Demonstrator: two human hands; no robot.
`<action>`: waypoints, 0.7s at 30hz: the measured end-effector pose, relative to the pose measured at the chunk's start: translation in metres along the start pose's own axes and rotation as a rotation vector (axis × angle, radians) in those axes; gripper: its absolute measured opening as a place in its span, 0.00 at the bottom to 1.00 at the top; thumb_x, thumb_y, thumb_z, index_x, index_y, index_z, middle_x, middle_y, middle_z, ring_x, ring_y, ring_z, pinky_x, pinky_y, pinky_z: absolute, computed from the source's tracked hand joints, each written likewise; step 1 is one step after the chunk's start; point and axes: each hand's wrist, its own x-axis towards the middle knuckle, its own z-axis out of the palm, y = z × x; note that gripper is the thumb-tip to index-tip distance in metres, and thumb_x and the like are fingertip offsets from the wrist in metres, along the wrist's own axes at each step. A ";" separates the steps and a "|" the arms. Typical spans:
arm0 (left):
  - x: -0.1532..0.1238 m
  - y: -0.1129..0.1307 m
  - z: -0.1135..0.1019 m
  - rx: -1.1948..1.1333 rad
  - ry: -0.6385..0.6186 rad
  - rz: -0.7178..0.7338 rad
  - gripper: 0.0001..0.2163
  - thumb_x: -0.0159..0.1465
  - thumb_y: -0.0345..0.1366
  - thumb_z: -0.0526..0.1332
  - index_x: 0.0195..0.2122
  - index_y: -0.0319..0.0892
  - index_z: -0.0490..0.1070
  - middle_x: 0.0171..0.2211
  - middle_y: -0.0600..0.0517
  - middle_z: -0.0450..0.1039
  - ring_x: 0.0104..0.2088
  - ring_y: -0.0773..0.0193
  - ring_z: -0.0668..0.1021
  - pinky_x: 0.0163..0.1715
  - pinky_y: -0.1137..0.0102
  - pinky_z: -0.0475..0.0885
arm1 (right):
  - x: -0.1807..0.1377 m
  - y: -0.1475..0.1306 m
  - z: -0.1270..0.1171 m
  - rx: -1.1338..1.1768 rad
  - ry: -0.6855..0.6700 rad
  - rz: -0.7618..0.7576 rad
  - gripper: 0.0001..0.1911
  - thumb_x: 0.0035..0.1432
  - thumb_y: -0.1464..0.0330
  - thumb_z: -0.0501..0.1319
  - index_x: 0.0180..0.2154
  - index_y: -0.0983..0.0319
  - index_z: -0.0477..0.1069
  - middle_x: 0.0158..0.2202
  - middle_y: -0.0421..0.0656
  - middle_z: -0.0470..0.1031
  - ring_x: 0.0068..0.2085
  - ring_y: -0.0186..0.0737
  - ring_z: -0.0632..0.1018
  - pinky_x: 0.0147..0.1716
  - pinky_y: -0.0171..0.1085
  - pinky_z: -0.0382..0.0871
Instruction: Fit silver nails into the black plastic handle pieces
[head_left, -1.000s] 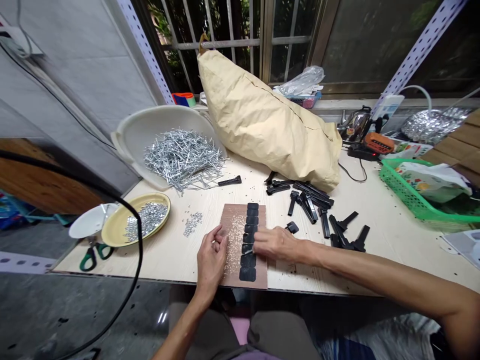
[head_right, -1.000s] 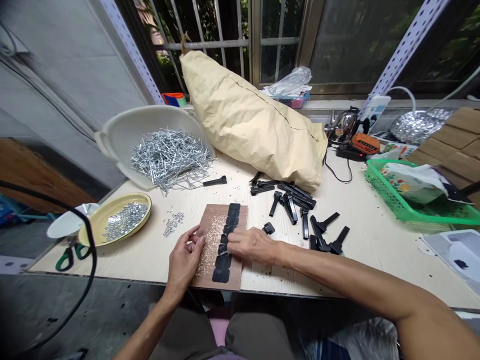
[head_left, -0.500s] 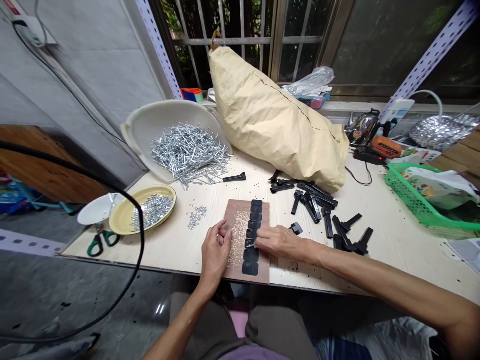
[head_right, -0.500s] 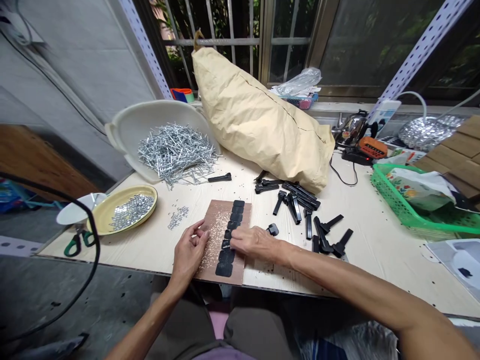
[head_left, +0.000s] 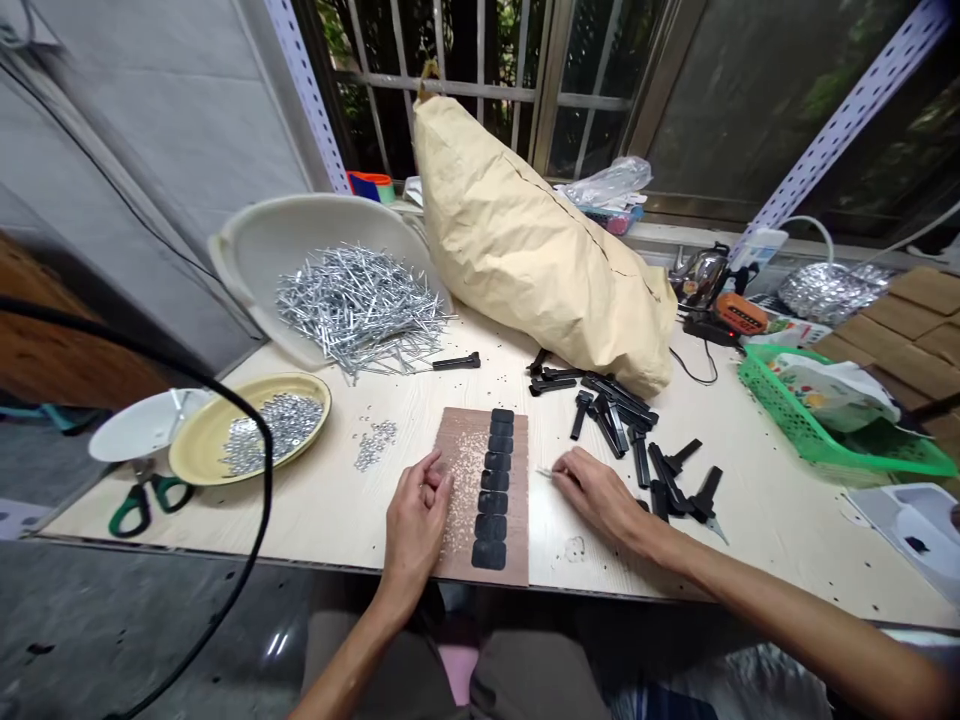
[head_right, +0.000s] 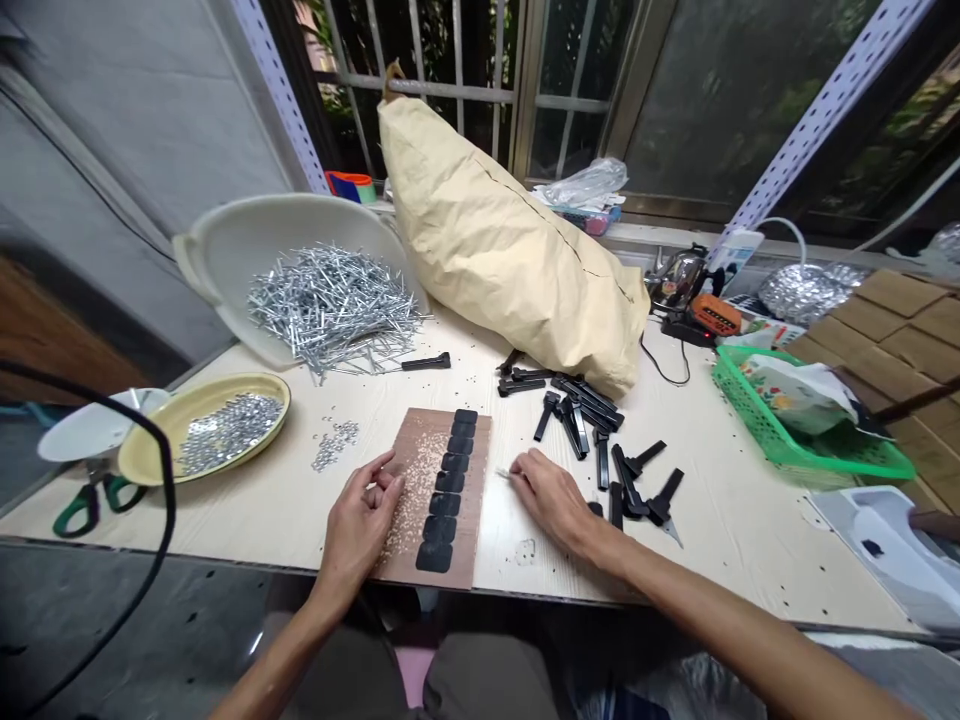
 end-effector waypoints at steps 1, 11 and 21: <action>-0.001 0.000 0.000 -0.008 0.001 0.005 0.19 0.63 0.42 0.55 0.52 0.40 0.66 0.34 0.51 0.68 0.28 0.66 0.72 0.34 0.68 0.69 | -0.002 0.001 -0.005 -0.055 0.002 0.002 0.09 0.64 0.65 0.51 0.34 0.61 0.66 0.32 0.42 0.69 0.31 0.34 0.70 0.26 0.33 0.63; -0.008 0.001 0.004 -0.157 0.001 -0.006 0.16 0.63 0.34 0.54 0.52 0.43 0.67 0.34 0.51 0.66 0.28 0.67 0.71 0.33 0.69 0.70 | 0.183 -0.028 0.020 -0.371 0.180 -0.372 0.13 0.65 0.66 0.50 0.44 0.60 0.71 0.40 0.45 0.75 0.43 0.43 0.68 0.38 0.38 0.59; 0.004 -0.037 -0.061 0.035 0.051 -0.006 0.14 0.65 0.35 0.54 0.50 0.43 0.68 0.36 0.49 0.70 0.32 0.64 0.74 0.35 0.69 0.70 | 0.275 -0.024 0.104 -0.415 -0.023 -0.487 0.14 0.65 0.67 0.49 0.47 0.57 0.70 0.39 0.47 0.71 0.41 0.43 0.66 0.39 0.39 0.53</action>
